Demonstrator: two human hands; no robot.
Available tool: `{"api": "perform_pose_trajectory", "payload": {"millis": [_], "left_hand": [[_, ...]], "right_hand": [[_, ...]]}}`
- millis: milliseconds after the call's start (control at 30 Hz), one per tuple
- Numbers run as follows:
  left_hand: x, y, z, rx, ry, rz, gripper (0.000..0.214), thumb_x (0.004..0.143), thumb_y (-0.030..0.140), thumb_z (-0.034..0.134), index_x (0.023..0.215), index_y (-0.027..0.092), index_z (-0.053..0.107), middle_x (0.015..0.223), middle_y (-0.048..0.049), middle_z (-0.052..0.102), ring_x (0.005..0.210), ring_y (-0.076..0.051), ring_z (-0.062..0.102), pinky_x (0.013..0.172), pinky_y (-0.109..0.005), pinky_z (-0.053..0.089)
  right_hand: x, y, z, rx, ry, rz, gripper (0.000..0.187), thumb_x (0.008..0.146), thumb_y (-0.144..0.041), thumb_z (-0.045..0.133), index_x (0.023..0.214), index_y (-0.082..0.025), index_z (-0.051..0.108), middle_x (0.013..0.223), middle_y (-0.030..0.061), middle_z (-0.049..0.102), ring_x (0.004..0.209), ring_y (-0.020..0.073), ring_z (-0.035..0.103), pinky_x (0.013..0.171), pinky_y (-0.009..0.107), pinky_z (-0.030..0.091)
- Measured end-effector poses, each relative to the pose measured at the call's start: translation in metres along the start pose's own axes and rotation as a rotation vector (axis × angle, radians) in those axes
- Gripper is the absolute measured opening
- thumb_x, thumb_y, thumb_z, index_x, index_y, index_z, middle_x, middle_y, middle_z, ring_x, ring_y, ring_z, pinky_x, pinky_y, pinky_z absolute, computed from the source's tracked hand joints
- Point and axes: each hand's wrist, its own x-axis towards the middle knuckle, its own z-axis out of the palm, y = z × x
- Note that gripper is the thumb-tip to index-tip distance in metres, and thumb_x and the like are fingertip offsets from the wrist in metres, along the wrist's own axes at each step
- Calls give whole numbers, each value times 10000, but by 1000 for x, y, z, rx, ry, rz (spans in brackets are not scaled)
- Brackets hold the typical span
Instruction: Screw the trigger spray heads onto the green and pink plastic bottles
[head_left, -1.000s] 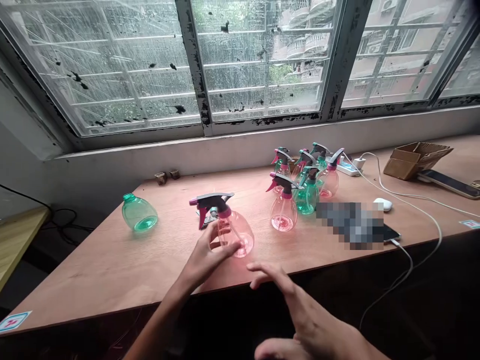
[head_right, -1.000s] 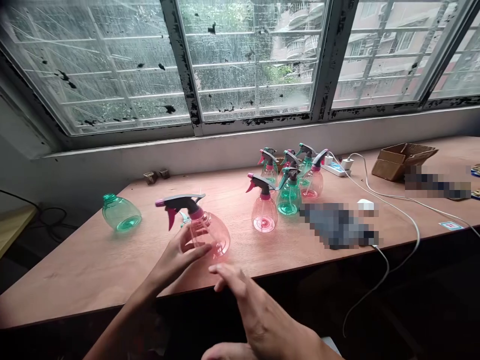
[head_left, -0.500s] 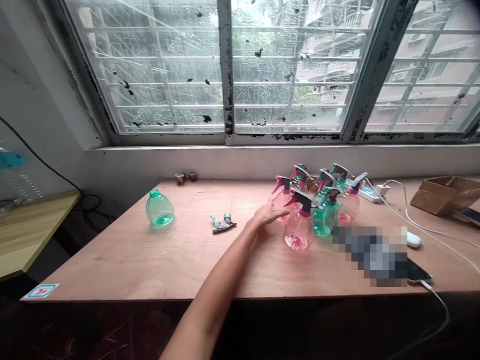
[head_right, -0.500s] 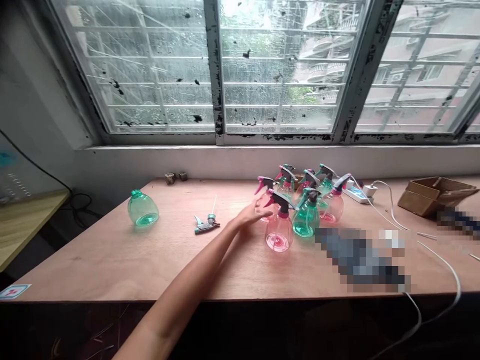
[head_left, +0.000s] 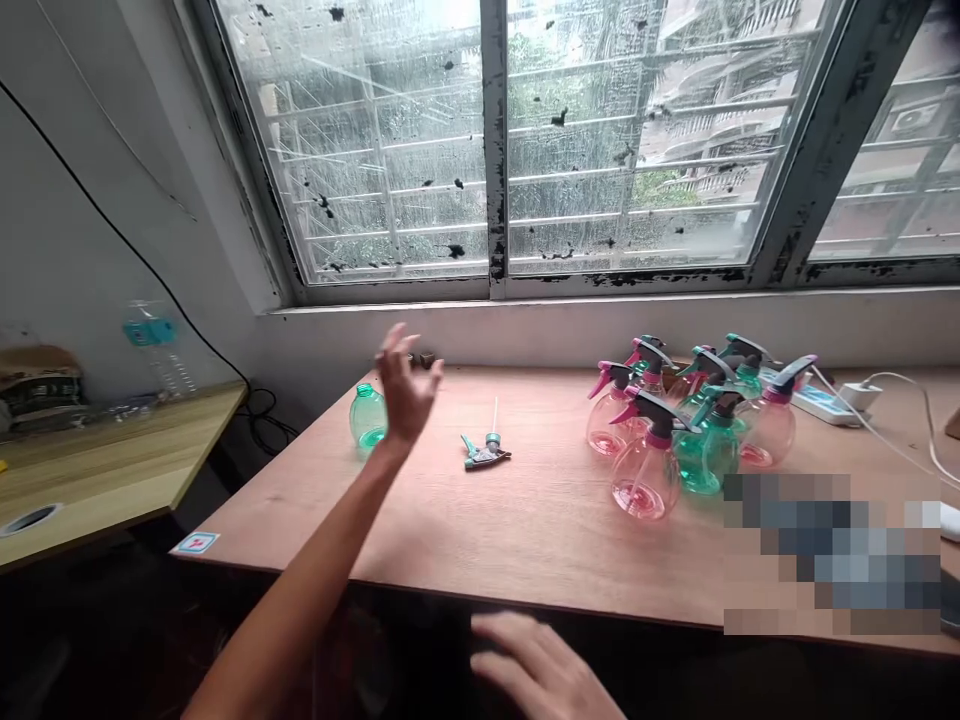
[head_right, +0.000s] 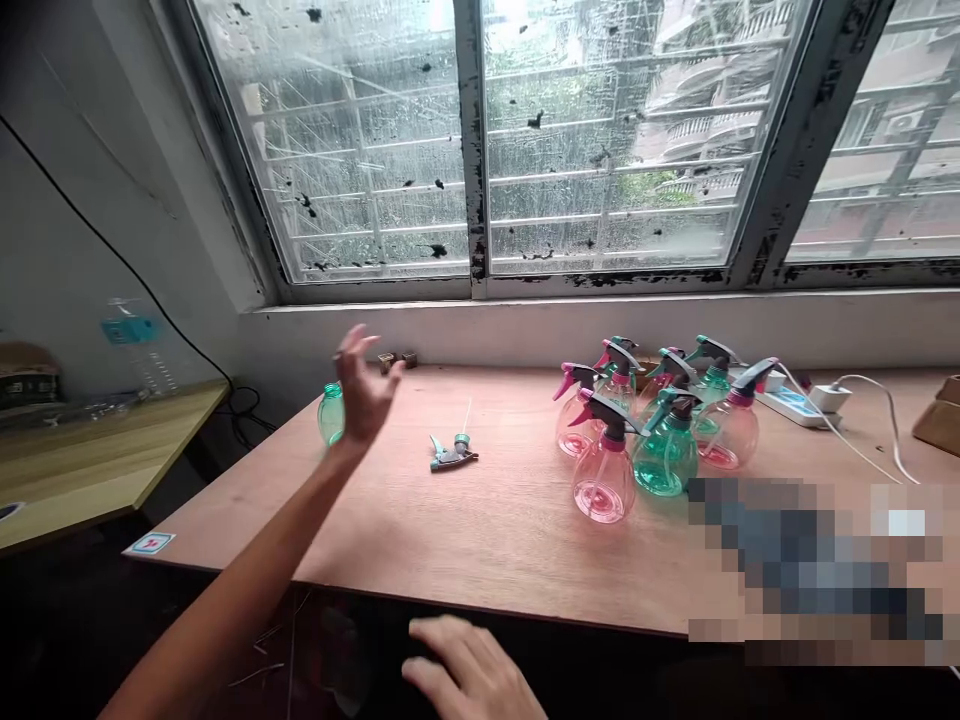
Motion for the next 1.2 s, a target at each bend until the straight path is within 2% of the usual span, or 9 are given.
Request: {"api": "perform_pose_trajectory", "payload": {"millis": [100, 233, 333, 433, 567, 667, 900, 1033, 1200], "left_hand": [[-5, -55, -38, 206, -35, -245, 908, 717, 388, 841, 1406, 139, 304, 1506, -252, 320, 1419, -423, 296, 1155, -602, 258], [-34, -88, -49, 206, -281, -468, 894, 692, 268, 833, 1373, 109, 276, 1394, -247, 425, 1335, -432, 418, 1088, -612, 359], [-59, -71, -42, 167, -329, -444, 787, 726, 180, 773, 1353, 152, 298, 1357, -185, 465, 1313, -381, 468, 1095, -561, 390], [-86, -25, -41, 124, -391, -365, 753, 770, 229, 764, 1370, 173, 312, 1369, -178, 476, 1318, -375, 466, 1093, -547, 403], [-123, 44, -52, 33, -424, -255, 729, 870, 276, 684, 1445, 227, 239, 1433, -168, 432, 1364, -343, 428, 1113, -535, 395], [-145, 75, -56, -116, -436, -237, 935, 850, 307, 730, 1515, 262, 74, 1546, -182, 272, 1476, -343, 267, 1184, -544, 307], [-157, 76, -48, -345, -518, -526, 817, 818, 321, 763, 1409, 252, 203, 1464, -182, 401, 1400, -341, 427, 1138, -547, 374], [-150, 76, -57, -461, -634, -506, 766, 807, 379, 772, 1408, 292, 305, 1409, -118, 489, 1312, -301, 533, 1085, -481, 459], [-141, 81, -71, -376, -548, -532, 727, 843, 440, 728, 1467, 363, 363, 1449, -77, 394, 1400, -305, 430, 1147, -469, 393]], "right_hand": [[36, 17, -25, -117, 37, 256, 556, 942, -314, 595, 1464, -218, 430, 1538, 169, 453, 1340, 346, 506, 1059, 527, 468], [106, 59, -44, -153, -158, 446, 734, 932, -446, 600, 1550, -173, 312, 1632, 179, 272, 1479, 388, 264, 1147, 585, 297], [155, 88, -37, -189, -291, 582, 779, 923, -491, 606, 1564, -183, 288, 1646, 165, 241, 1496, 428, 169, 1142, 632, 207], [176, 101, -25, -194, -348, 641, 691, 959, -508, 541, 1538, -184, 347, 1643, 163, 252, 1486, 436, 187, 1129, 646, 175], [152, 96, -23, -193, -330, 634, 541, 986, -508, 486, 1397, -159, 523, 1630, 171, 283, 1442, 460, 287, 1106, 679, 194], [106, 86, -34, -147, -268, 571, 406, 973, -462, 536, 1242, -167, 608, 1585, 172, 381, 1369, 406, 437, 1066, 595, 346], [6, 59, -48, -262, 1, 489, 432, 940, -446, 607, 1310, -233, 542, 1522, 161, 478, 1342, 350, 501, 1101, 589, 356], [-13, 50, -56, -165, -25, 413, 456, 904, -372, 672, 1323, -249, 540, 1531, 137, 473, 1316, 323, 526, 1080, 522, 429], [-16, 50, -70, 97, -51, 381, 396, 834, -147, 653, 1209, -273, 647, 1500, 95, 514, 1284, 290, 559, 1056, 453, 468]]}}
